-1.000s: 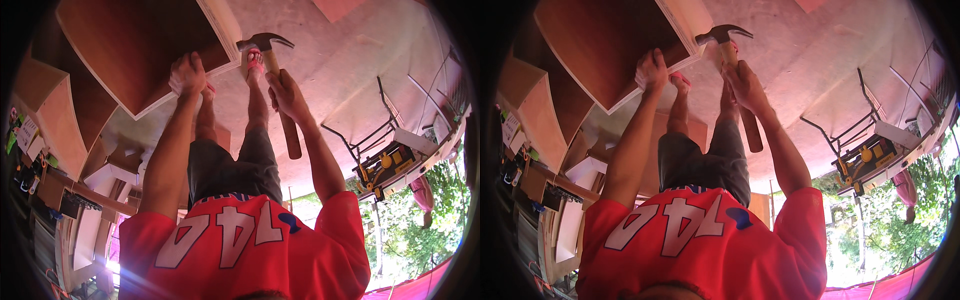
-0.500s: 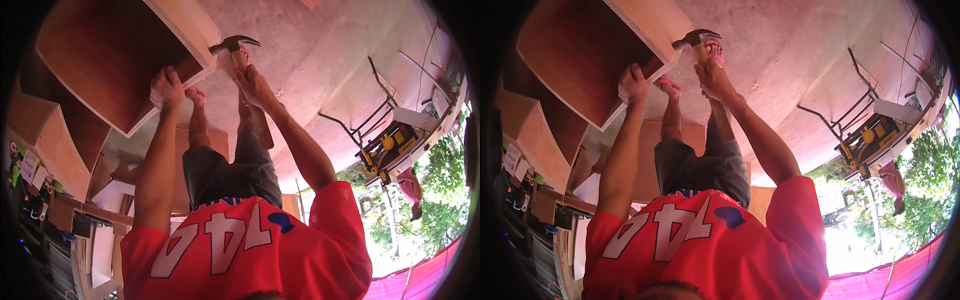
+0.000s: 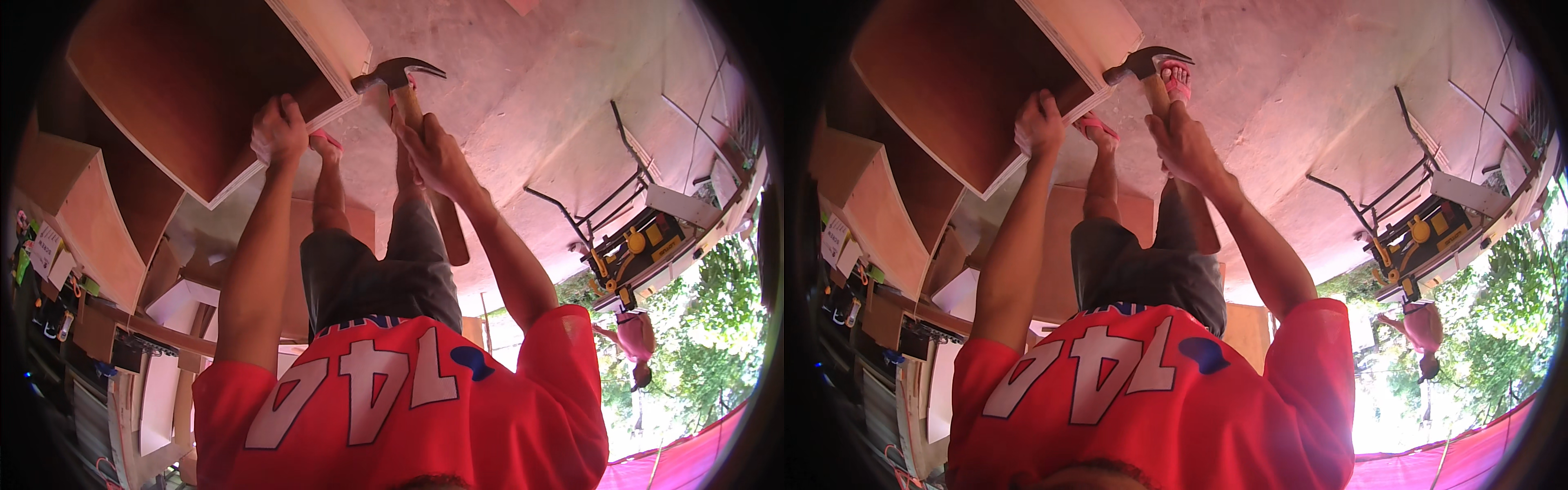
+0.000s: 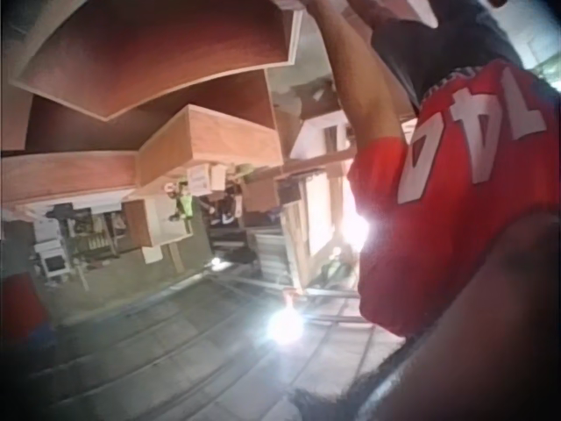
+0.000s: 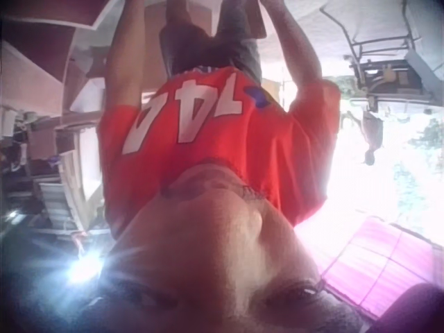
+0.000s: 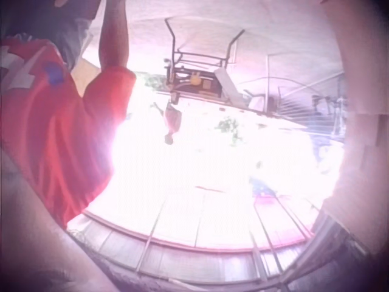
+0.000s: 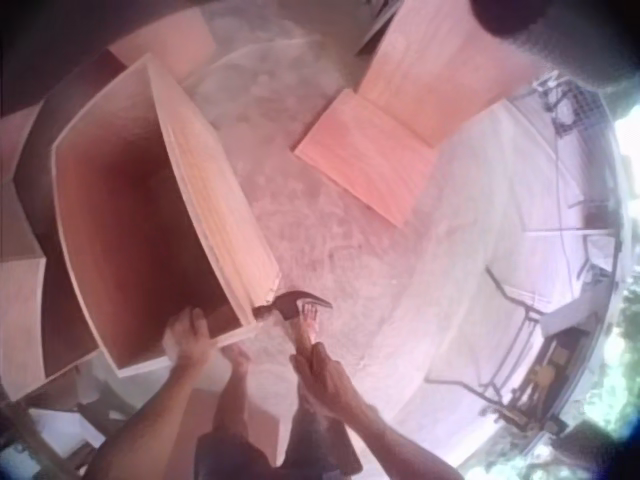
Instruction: The person measures the interior of a wooden speaker box with a tape measure, then uses a hammer to fit a wooden panel into the box. The person also measures a circular cutout on a separate wooden panel.
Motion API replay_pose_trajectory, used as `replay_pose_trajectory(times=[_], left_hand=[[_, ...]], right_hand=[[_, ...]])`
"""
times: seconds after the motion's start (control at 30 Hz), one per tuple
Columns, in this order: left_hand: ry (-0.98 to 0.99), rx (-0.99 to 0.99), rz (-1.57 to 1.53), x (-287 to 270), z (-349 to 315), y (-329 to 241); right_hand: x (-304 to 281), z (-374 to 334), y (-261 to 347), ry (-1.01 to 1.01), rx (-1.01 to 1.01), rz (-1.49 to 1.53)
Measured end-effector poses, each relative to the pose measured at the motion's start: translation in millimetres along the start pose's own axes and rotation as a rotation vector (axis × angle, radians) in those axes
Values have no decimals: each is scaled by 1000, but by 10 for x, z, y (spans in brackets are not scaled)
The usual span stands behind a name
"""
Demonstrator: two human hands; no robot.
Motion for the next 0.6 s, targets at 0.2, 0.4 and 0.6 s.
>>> replay_pose_trajectory(times=[0.2, 0.4, 0.6], left_hand=[[-36, 24, 5, -25, -5, -37], [-39, 19, -1, -45, -17, -30], [-59, -12, -43, -103, -38, -54]], right_hand=[[-299, 141, -63, -92, 87, 16], [-53, 132, 12, -107, 96, -49], [17, 76, -143, -33, 116, -9]])
Point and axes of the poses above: each hand's wrist, its own z-axis towards the middle knuckle, its own x-axis out of the palm, y = z × x, the point moved 8 cm from there along z, towards the middle knuckle, and after that the axes turned 9 degrees about -z, right-handed, at the moved point
